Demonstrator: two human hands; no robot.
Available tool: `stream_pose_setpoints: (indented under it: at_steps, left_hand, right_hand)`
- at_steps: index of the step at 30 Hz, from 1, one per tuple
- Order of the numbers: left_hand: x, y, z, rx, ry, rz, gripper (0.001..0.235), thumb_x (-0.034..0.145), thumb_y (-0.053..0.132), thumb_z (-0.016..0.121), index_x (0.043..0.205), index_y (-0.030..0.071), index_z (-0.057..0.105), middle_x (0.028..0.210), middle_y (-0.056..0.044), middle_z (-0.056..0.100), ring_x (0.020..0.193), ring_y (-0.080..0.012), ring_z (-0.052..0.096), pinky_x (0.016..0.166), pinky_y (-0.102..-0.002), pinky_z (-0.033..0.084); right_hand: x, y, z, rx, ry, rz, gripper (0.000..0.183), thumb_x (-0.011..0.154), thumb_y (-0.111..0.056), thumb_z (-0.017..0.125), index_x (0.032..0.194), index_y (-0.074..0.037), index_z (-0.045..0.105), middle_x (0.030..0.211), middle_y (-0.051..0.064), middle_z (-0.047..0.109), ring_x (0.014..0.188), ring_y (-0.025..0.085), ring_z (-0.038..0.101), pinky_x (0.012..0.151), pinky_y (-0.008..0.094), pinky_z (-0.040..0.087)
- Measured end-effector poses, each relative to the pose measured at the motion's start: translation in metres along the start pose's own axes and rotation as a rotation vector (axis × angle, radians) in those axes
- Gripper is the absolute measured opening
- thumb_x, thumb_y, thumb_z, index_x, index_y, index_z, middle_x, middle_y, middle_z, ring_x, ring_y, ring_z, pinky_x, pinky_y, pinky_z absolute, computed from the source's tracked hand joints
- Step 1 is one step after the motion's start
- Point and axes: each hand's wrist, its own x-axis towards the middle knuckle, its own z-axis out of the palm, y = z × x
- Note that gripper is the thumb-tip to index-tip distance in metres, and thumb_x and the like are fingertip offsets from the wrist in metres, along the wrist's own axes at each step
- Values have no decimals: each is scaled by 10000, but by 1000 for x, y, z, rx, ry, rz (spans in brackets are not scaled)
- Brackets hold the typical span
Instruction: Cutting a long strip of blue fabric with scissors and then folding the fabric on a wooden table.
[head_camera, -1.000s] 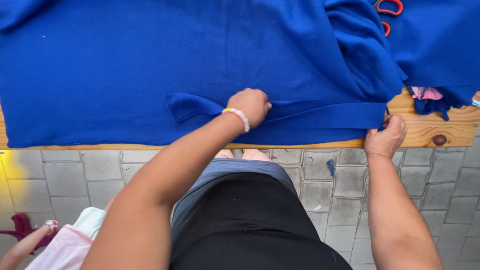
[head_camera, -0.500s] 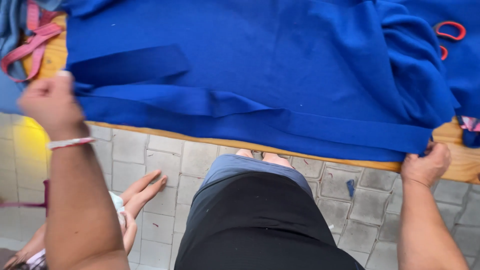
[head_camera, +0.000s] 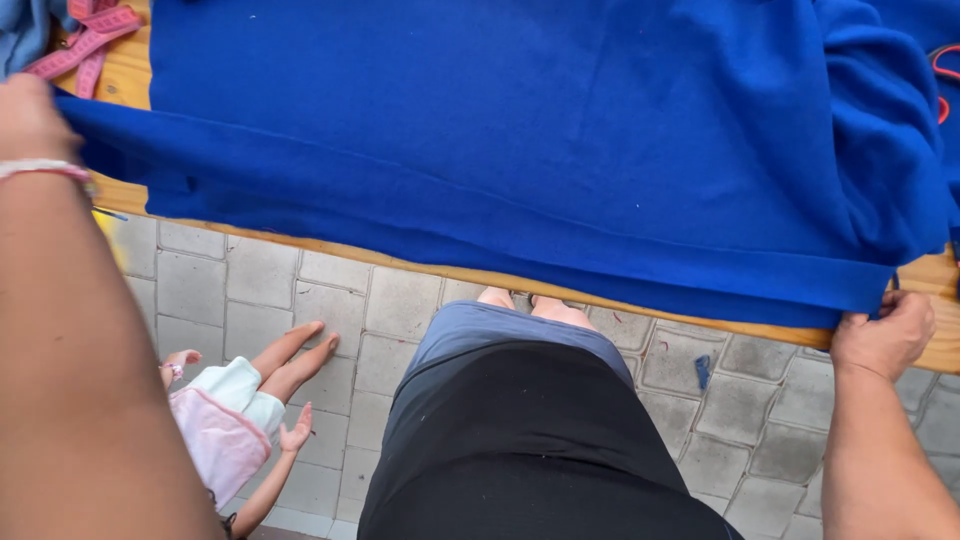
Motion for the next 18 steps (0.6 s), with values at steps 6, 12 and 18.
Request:
stream_pose_setpoints:
  at_steps: [6, 12, 18]
  left_hand:
    - [-48, 87, 28, -790, 391, -662, 603, 1191, 210, 1002, 879, 219, 486, 770, 6, 619, 522, -213, 932, 341, -381, 656]
    - [-48, -11, 49, -107, 36, -31, 213, 1351, 80, 601, 1546, 79, 686, 957, -275, 734, 704, -538, 791, 545, -646, 573]
    - [-44, 17, 40, -1218, -61, -560, 770, 1110, 876, 523, 1591, 327, 768, 1625, 2, 831, 1494, -117, 855, 1262, -288, 721]
  right_hand:
    - [1, 0, 1, -39, -4, 33, 409, 879, -28, 750, 1275, 2, 650, 1198, 232, 747, 1104, 509, 689, 942, 608, 537]
    - [3, -4, -5, -40, -13, 19, 405, 863, -36, 737, 1258, 0, 653, 1199, 226, 749, 1104, 505, 688, 961, 598, 538]
    - [3, 2, 0, -33, 4, 21, 218, 1041, -64, 758, 1218, -14, 640, 1120, 193, 703, 1033, 484, 673, 917, 595, 520]
